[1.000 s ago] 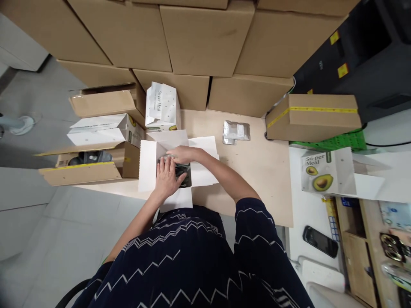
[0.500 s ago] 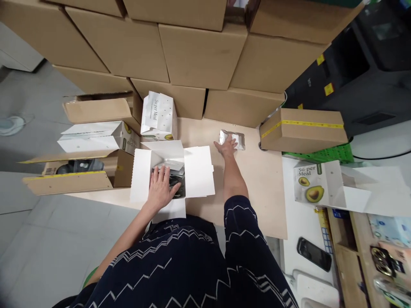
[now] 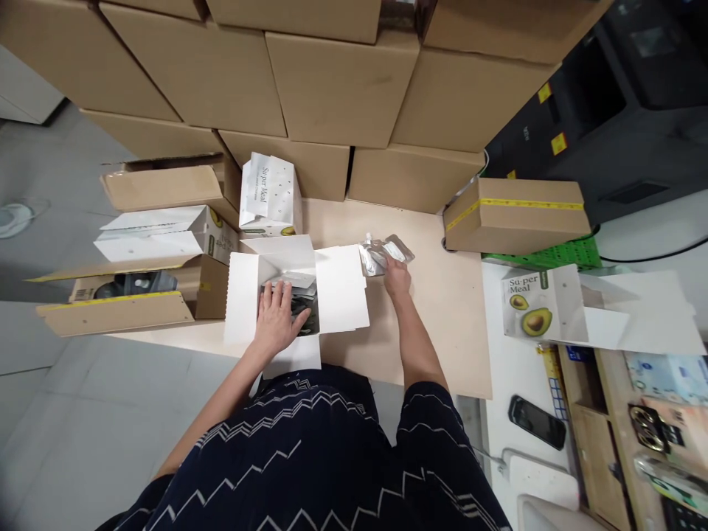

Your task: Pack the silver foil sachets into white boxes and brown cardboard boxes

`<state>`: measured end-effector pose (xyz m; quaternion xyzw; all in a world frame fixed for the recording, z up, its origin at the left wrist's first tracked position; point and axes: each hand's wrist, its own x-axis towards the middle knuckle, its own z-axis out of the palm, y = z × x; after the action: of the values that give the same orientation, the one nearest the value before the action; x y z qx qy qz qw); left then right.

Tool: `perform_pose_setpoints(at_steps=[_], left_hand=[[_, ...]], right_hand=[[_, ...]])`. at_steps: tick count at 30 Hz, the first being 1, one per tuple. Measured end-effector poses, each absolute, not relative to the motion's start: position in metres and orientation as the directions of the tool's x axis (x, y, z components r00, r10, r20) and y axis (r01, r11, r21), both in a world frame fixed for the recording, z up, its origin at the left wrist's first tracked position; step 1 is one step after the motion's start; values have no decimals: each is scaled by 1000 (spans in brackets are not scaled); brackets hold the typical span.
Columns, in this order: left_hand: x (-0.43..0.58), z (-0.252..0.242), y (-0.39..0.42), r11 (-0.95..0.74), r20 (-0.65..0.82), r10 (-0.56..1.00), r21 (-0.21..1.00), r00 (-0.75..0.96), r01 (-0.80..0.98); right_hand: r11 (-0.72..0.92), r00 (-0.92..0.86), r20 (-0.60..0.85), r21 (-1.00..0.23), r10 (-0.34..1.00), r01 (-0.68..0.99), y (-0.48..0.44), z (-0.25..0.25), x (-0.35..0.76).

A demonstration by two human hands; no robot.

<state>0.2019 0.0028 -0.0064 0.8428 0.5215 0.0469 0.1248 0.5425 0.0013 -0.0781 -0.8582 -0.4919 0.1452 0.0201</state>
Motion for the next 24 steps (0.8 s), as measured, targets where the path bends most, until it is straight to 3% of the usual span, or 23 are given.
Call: perform_pose_setpoints(at_steps=[4,9,17,24], left_hand=[[202,-7,2,-430,-51,889,251,456,867],[202,-5,2,-433,-49,888,242,457,868],[202,-7,0,-426,-40,893,245,448,871],[203,-5,0,-402,-73,898,267,434,876]], right_hand=[[-541,521,-223,-36,824,840,-18,-24,551],[-402,356,-455,-5,816,916,-19,25,536],[-365,305,-390,-89,869,927,-17,-22,495],[-573,417,-538,-157,732,804,-77,-52,523]])
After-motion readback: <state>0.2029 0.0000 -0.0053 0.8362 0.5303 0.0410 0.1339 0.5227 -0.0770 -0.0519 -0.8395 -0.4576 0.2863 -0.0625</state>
